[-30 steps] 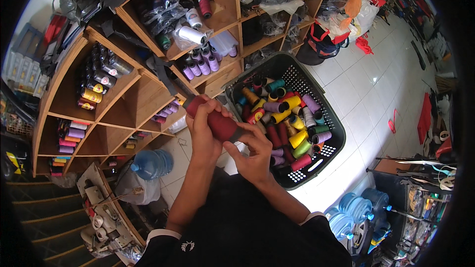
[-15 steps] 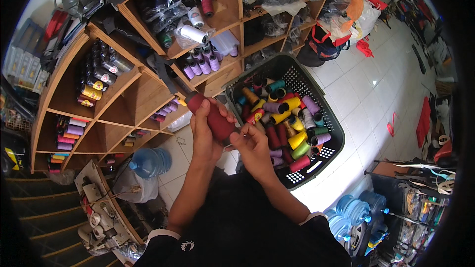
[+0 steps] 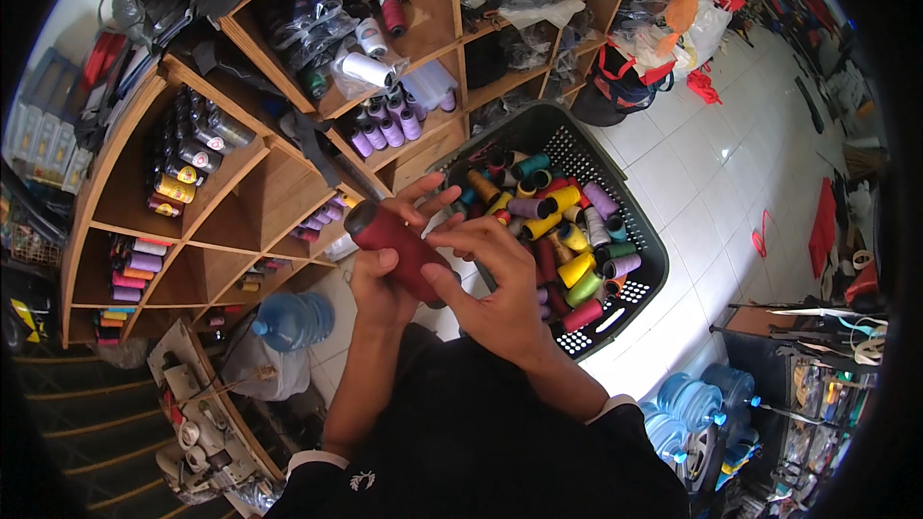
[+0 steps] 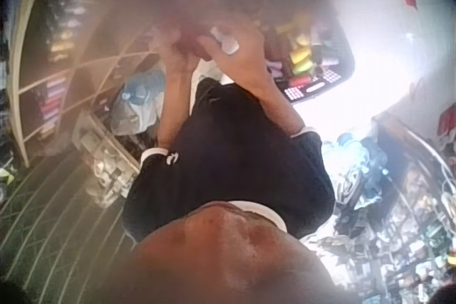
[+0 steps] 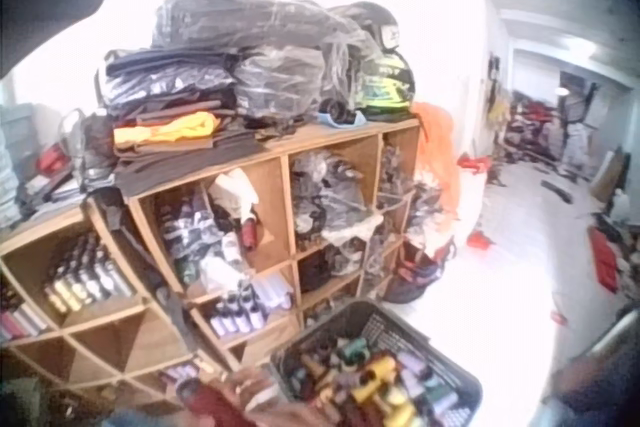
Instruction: The person picks up thread spools from a black plastic basket on the floor, inspects them, and places them onto a wooden shelf. The person handles spools of various colors, including yellow, purple, red, and white, one at a time.
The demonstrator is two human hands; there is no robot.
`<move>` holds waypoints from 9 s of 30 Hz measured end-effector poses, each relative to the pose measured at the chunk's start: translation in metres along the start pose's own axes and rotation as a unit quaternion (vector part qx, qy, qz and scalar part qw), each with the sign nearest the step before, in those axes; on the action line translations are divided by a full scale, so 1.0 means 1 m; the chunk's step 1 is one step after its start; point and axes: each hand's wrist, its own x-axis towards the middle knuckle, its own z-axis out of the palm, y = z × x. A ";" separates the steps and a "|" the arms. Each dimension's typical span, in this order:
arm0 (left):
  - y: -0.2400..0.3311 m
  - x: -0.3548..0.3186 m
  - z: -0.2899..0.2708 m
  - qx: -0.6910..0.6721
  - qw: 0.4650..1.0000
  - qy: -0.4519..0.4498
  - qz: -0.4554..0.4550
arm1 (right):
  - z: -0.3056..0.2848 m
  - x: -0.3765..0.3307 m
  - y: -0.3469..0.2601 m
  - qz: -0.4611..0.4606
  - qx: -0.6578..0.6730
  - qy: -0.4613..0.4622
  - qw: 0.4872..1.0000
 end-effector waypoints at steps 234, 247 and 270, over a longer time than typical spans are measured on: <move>0.009 -0.030 -0.081 0.301 0.934 0.189 -0.009 | 0.052 -0.006 0.075 0.122 0.069 -0.146 0.979; 0.055 -0.091 -0.143 0.284 0.931 0.229 -0.035 | 0.145 0.007 0.075 0.065 0.049 -0.311 0.947; 0.126 -0.095 -0.382 0.421 0.855 0.301 0.015 | 0.382 -0.020 0.132 0.132 0.039 -0.273 0.952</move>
